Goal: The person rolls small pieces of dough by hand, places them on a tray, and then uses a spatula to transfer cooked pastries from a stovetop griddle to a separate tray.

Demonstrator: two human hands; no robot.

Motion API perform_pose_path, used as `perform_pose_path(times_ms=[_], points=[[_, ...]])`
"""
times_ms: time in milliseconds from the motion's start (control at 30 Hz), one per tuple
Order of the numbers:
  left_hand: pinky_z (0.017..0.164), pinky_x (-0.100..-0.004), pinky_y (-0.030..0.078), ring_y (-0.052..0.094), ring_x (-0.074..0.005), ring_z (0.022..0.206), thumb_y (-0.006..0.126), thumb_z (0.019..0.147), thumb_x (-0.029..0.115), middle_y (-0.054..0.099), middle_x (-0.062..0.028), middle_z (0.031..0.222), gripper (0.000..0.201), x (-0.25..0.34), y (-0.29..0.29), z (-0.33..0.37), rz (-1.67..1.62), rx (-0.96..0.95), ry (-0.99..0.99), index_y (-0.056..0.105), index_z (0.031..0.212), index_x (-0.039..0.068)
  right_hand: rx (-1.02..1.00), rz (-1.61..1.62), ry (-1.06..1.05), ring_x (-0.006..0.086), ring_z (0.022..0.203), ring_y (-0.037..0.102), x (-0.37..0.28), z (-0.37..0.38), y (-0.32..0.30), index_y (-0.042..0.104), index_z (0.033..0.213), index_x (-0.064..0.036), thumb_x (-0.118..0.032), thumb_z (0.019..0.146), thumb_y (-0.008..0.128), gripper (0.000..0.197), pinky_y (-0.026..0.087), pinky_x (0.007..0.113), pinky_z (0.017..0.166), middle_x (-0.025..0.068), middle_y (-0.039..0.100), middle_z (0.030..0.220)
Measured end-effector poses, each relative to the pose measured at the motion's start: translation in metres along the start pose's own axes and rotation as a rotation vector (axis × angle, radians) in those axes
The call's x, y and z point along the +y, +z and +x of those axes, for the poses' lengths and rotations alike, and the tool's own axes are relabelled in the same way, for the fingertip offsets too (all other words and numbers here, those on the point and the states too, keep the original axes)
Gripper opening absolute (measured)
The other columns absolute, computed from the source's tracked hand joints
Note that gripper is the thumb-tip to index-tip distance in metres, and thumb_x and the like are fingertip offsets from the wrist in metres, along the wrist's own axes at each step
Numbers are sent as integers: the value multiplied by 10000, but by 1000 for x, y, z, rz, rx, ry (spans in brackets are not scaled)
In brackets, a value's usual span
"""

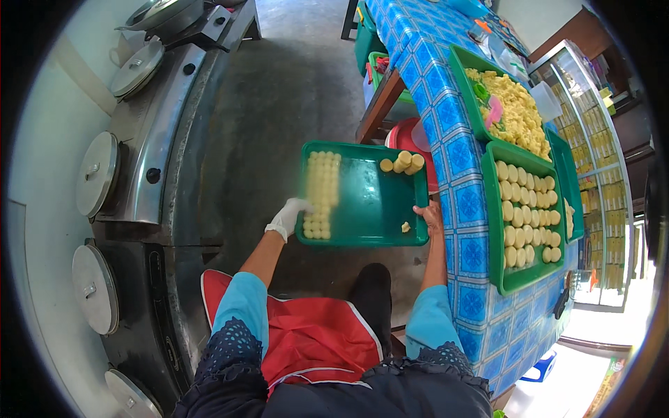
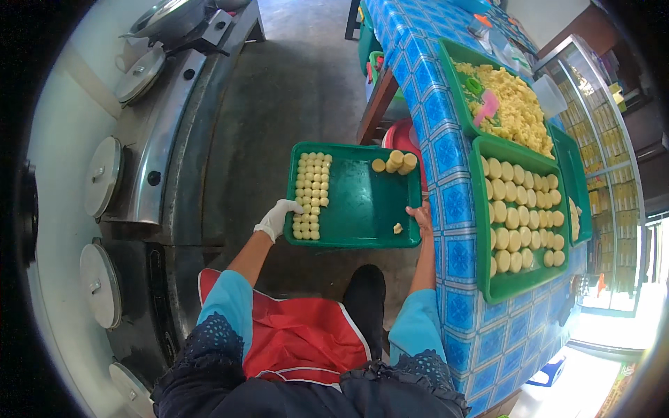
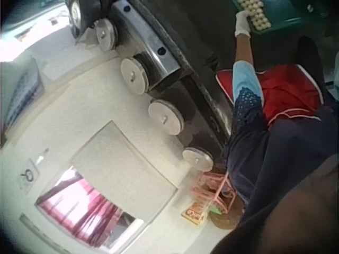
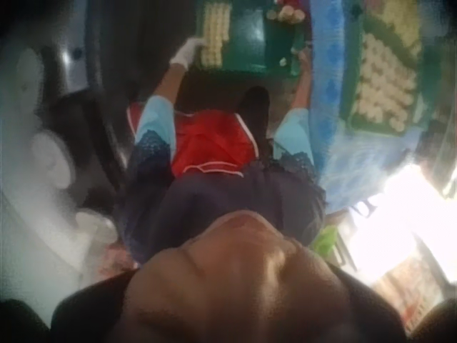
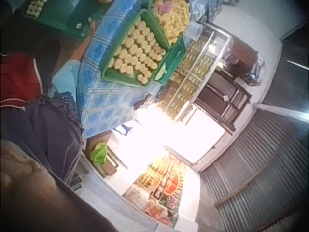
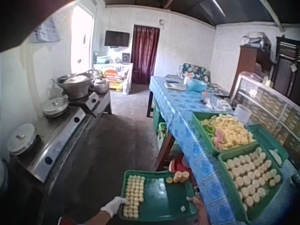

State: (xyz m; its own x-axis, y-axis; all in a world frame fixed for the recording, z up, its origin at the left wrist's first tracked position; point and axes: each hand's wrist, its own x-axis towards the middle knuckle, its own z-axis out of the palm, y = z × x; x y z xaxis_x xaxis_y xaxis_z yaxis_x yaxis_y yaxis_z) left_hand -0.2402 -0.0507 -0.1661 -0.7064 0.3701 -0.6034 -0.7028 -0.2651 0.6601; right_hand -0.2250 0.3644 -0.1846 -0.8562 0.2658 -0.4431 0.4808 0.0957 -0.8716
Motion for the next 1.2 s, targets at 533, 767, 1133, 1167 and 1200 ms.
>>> perform_pose_path(times_ms=[533, 767, 1133, 1167, 1200], points=[[1172, -368, 136, 128, -324, 1455, 754, 683, 578, 141, -307, 1529, 1297, 46, -10, -71, 223, 242, -1, -23, 1473, -96, 688, -861, -453, 402, 1326, 366, 36, -78, 38, 337, 1428, 40, -454, 986, 429, 669, 298, 460, 1093, 264, 364, 1451], [1174, -334, 153, 195, -269, 1447, 610, 832, 577, 222, -204, 1546, 987, 53, -68, -242, 47, 378, 64, 209, 1474, -55, 205, -1115, -752, 427, 921, 580, -65, -284, 187, 517, 1269, 44, -308, 956, 487, 472, 441, 500, 835, 266, 601, 1126], [901, -268, 446, 591, -176, 1073, 647, 882, 290, 634, -136, 1185, 508, -5, -203, -450, -387, 1057, 209, 575, 1258, -44, -565, -637, -1302, 352, 871, 553, -327, -234, 708, 631, 938, -15, -91, 829, 620, 133, 452, 453, 794, 154, 604, 869], [857, -265, 458, 605, -156, 1017, 649, 881, 289, 653, -120, 1142, 498, -1, -203, -463, -445, 1071, 179, 583, 1251, -38, -522, -576, -1407, 349, 885, 554, -344, -229, 748, 628, 926, -11, -107, 825, 630, 139, 463, 452, 787, 156, 603, 875], [813, -262, 469, 620, -136, 961, 650, 880, 288, 671, -103, 1100, 489, -2, -204, -474, -508, 1092, 146, 591, 1245, -32, -488, -508, -1510, 347, 900, 556, -356, -226, 782, 626, 913, -7, -123, 821, 639, 148, 473, 451, 779, 157, 602, 882]])
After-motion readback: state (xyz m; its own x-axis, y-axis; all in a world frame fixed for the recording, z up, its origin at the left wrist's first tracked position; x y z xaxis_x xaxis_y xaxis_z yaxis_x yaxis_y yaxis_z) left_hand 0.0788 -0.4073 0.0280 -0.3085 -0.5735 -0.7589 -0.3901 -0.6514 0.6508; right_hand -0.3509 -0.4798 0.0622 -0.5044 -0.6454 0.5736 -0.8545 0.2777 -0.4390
